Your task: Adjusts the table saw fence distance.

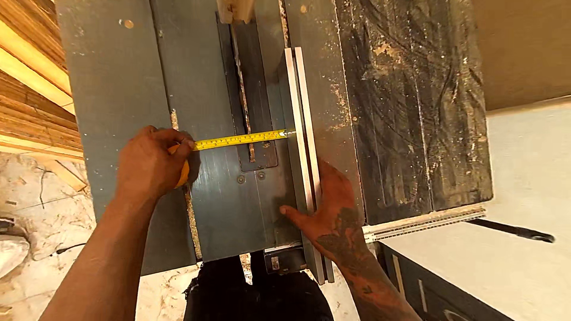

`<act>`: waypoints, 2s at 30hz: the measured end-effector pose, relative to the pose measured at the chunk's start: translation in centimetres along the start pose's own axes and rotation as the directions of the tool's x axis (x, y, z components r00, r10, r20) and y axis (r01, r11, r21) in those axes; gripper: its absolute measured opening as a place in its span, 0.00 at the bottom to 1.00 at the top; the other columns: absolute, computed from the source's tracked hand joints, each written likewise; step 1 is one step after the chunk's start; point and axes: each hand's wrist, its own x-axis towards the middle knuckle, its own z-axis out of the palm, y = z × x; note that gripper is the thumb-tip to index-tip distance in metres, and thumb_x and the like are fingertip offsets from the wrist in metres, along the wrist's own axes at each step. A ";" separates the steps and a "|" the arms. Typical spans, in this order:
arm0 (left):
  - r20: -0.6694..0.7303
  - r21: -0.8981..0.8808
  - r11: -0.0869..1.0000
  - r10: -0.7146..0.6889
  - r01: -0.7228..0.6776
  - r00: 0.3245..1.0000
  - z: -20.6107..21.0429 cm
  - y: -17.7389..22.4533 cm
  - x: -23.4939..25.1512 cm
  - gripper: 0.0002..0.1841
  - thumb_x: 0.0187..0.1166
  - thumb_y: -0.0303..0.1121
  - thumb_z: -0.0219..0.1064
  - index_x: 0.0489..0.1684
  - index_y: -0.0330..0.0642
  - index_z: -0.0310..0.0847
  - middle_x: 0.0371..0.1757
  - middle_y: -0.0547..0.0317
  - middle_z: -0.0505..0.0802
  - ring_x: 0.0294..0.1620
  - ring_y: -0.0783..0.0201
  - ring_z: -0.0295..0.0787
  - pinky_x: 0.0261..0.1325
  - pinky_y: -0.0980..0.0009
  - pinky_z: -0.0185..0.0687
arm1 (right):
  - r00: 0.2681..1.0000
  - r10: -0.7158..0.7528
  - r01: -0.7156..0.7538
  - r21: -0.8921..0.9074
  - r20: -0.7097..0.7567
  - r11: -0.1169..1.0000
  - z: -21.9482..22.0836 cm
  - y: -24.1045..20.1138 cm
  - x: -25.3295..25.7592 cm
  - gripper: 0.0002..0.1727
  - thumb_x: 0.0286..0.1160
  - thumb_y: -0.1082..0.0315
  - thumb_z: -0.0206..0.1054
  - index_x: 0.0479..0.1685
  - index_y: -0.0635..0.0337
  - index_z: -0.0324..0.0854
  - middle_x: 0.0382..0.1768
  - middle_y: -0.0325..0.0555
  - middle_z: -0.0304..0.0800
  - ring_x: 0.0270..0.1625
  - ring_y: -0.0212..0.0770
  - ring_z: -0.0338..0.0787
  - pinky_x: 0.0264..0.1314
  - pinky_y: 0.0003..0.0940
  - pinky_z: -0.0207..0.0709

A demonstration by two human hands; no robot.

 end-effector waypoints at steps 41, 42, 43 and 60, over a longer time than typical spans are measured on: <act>0.154 -0.192 0.980 -0.028 0.058 0.988 -1.3 -1.0 0.9 0.12 0.83 0.51 0.69 0.48 0.57 0.92 0.49 0.58 0.93 0.45 0.56 0.90 0.46 0.40 0.83 | 0.996 -0.041 0.047 0.077 -0.079 0.996 1.2 0.9 0.0 0.44 0.61 0.52 0.71 0.86 0.50 0.71 0.84 0.36 0.75 0.89 0.47 0.64 0.86 0.54 0.60; 0.153 -0.200 0.978 -0.031 0.062 0.988 -1.3 -1.0 0.9 0.12 0.83 0.50 0.69 0.48 0.57 0.92 0.48 0.58 0.93 0.44 0.57 0.90 0.46 0.41 0.83 | 0.996 -0.042 0.048 0.080 -0.081 0.996 1.2 0.9 0.0 0.44 0.60 0.52 0.71 0.86 0.51 0.72 0.83 0.36 0.75 0.89 0.47 0.64 0.86 0.55 0.60; 0.151 -0.204 0.977 -0.034 0.065 0.988 -1.3 -1.0 0.9 0.11 0.83 0.50 0.69 0.46 0.57 0.92 0.46 0.59 0.93 0.43 0.58 0.90 0.45 0.42 0.83 | 0.996 -0.043 0.049 0.080 -0.081 0.996 1.2 0.9 0.0 0.44 0.60 0.52 0.71 0.86 0.51 0.72 0.84 0.36 0.75 0.89 0.47 0.64 0.86 0.55 0.60; 0.225 -0.238 0.958 -0.107 0.161 0.969 -1.8 -0.7 2.0 0.09 0.83 0.49 0.69 0.43 0.61 0.93 0.35 0.62 0.93 0.34 0.60 0.89 0.38 0.47 0.83 | 0.998 -0.035 0.040 0.086 -0.053 0.995 0.9 0.7 0.1 0.47 0.61 0.45 0.72 0.88 0.50 0.69 0.86 0.36 0.72 0.90 0.47 0.62 0.87 0.55 0.59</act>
